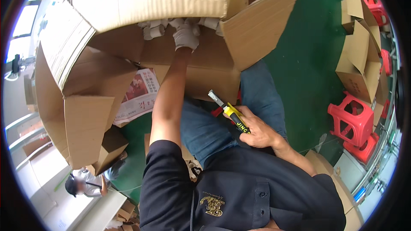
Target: Manually process small electronic components using pliers at a factory workstation.
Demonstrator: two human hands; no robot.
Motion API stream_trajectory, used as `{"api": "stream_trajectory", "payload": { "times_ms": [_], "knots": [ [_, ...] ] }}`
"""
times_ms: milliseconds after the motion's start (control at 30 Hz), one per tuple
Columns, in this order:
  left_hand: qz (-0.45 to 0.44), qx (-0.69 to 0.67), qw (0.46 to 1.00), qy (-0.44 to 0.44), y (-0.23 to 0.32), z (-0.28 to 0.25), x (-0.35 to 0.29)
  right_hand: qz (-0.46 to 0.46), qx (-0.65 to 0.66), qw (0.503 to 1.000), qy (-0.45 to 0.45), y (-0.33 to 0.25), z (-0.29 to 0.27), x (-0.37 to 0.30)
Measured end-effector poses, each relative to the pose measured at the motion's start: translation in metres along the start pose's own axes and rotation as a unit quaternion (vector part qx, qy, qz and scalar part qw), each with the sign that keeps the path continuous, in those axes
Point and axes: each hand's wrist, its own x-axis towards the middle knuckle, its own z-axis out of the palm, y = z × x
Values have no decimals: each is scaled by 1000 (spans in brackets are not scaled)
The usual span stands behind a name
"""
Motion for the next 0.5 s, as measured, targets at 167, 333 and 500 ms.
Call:
{"api": "stream_trajectory", "payload": {
  "times_ms": [167,333,500],
  "knots": [
    [-2,31,999,-17,6,36,17,-15,5,1000,13,2,5,-2],
    [-172,-30,980,-93,36,2,-49,-15,6,999,29,9,8,-9],
    [-198,-448,865,-111,-26,8,-105,-52,-16,998,22,13,14,-13]
  ]
}}
